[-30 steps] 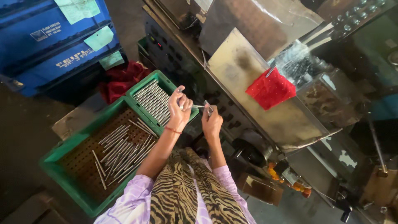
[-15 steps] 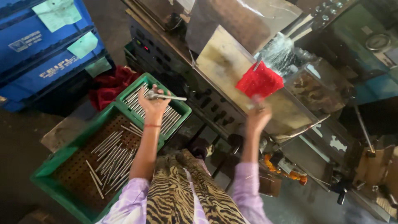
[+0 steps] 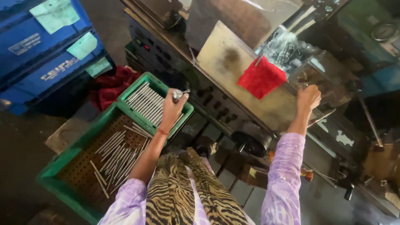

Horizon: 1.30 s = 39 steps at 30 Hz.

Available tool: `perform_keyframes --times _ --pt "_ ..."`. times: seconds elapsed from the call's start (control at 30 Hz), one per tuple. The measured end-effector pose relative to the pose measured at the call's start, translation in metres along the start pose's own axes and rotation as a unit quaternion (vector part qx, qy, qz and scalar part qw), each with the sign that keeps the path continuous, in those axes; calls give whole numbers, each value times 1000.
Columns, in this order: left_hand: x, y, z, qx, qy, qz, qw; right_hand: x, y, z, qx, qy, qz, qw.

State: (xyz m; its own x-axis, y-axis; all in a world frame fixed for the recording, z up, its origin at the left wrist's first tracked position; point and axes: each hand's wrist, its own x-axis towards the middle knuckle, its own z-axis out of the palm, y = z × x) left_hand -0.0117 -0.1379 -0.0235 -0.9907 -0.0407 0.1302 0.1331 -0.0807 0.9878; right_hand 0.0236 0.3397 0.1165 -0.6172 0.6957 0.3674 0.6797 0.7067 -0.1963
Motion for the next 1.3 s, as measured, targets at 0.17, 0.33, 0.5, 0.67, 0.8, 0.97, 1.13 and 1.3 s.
perform_keyframes --times 0.17,0.33,0.5,0.67,0.8,0.97,1.13,1.3 --pt "5 13 3 -81 -66 13 994 1 -8 9 31 14 -31 999" --pt "-4 1 18 -159 -6 -106 982 -123 -88 29 316 -50 -333 887" --pt "-17 -25 29 -178 25 -104 978 -282 -175 61 657 -390 -69 642" --pt "-30 -39 18 -251 47 -150 955 -312 -189 67 693 -401 15 599" --pt "-37 -29 9 -158 68 -78 982 -318 -189 67 678 -422 -18 602" --pt "-42 -15 -18 205 82 362 906 -310 -185 65 601 -506 60 616" --pt "-43 -15 -7 -35 110 59 992 -327 -198 72 657 -388 6 646" --pt "-50 -21 14 -333 146 -124 923 -343 -211 83 689 -249 -157 662"
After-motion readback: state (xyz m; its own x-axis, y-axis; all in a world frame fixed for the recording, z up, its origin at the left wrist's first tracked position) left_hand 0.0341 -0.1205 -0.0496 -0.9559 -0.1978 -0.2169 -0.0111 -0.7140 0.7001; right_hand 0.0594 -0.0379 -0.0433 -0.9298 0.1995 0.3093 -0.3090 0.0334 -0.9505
